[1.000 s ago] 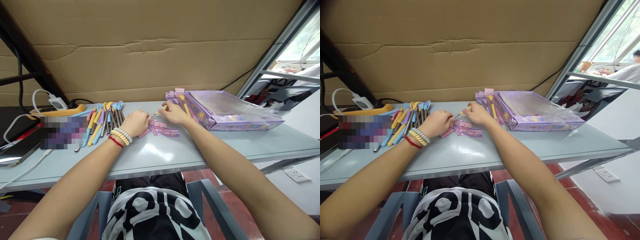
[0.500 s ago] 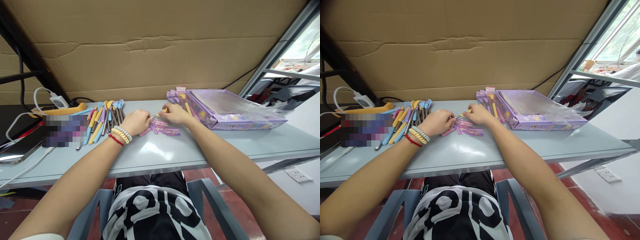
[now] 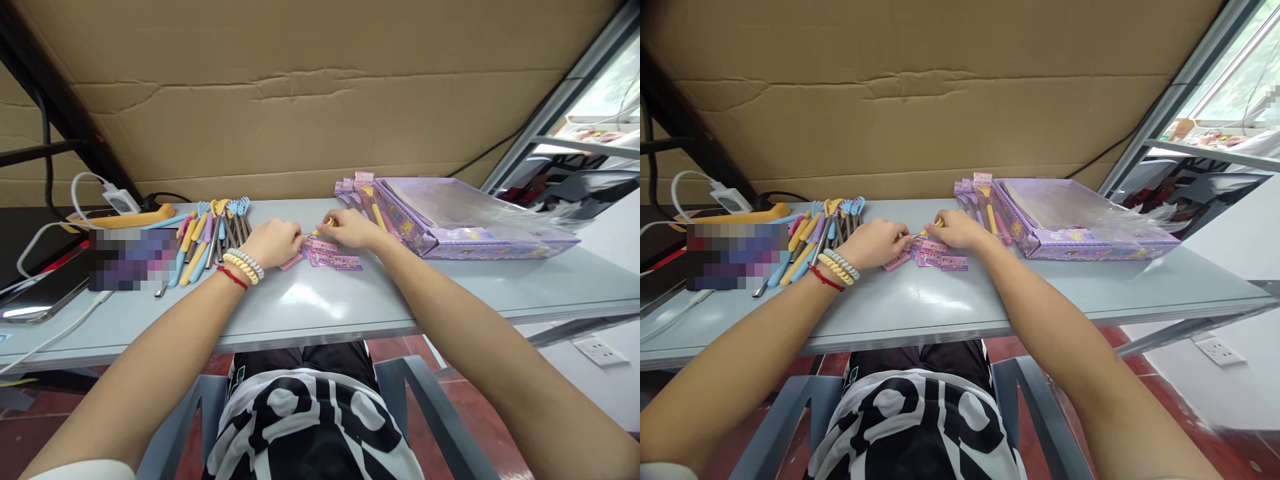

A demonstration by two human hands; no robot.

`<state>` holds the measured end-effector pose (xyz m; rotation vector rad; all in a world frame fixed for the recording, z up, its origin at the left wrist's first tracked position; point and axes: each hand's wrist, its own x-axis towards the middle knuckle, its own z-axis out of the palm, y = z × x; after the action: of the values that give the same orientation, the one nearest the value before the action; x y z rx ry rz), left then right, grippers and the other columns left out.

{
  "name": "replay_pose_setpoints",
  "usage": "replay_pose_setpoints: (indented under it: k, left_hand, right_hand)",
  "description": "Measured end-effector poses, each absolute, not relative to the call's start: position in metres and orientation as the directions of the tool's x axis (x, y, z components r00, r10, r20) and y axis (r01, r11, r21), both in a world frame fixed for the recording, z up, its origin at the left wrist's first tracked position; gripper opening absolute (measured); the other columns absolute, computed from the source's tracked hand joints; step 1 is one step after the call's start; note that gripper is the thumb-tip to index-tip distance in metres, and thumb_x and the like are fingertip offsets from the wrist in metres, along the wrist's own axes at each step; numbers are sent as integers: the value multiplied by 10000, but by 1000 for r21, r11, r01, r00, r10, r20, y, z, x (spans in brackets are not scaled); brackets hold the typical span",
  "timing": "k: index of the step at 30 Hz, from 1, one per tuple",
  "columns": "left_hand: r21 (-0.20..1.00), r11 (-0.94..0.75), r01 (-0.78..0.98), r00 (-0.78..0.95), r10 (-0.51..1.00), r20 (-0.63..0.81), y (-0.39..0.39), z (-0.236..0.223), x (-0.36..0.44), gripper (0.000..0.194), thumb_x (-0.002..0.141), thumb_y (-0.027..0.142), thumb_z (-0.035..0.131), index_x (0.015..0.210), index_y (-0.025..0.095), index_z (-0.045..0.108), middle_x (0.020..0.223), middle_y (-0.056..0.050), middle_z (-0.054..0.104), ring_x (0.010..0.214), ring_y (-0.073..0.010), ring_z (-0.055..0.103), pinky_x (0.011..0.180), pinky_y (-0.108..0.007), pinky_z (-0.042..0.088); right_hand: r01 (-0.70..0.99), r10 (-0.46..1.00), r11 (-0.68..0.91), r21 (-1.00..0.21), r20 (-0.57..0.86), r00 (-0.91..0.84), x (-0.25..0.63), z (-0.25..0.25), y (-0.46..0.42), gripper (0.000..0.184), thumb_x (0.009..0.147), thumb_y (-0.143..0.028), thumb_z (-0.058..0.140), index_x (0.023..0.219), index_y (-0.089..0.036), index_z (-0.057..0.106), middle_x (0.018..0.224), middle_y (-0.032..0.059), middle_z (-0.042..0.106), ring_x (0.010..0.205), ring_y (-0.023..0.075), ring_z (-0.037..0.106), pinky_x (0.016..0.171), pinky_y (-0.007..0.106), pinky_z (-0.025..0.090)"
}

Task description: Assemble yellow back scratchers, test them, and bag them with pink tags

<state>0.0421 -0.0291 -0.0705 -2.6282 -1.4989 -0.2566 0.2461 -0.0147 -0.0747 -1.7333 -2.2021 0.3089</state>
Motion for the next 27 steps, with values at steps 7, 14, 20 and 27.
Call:
replay_pose_setpoints:
  k: [7,14,20,27]
  left_hand:
    - [-15,-505,863,498,845,198,-29,-71,41,330,909,401,420,914,224,699,852,-67,711,853,-288,651,636,-354,437]
    - [-22,-506,862,501,847,179,-29,-71,42,340,914,410,423,927,215,701,880,-74,713,870,-284,654,667,-350,460]
    - [-17,-510,860,505,846,168,-29,-71,41,357,912,425,429,941,200,703,896,-94,710,892,-288,654,704,-352,484]
    - [-6,-508,861,503,851,151,-30,-70,41,351,898,417,433,953,203,706,899,-93,713,905,-297,652,730,-366,497]
  right_hand:
    - [902,970,243,-358,99,-222,247,-76,-14,336,899,-504,520,896,-180,610,841,35,667,779,157,568,652,245,354]
    - [907,967,256,-334,79,-244,247,-77,-13,316,896,-486,527,836,-183,592,822,31,656,771,153,554,659,243,349]
    - [906,963,267,-327,70,-259,248,-78,-12,326,900,-492,525,827,-181,591,820,40,655,770,157,559,657,249,354]
    - [904,961,273,-328,44,-274,246,-76,-15,311,905,-474,532,836,-178,599,838,39,658,771,153,561,649,247,356]
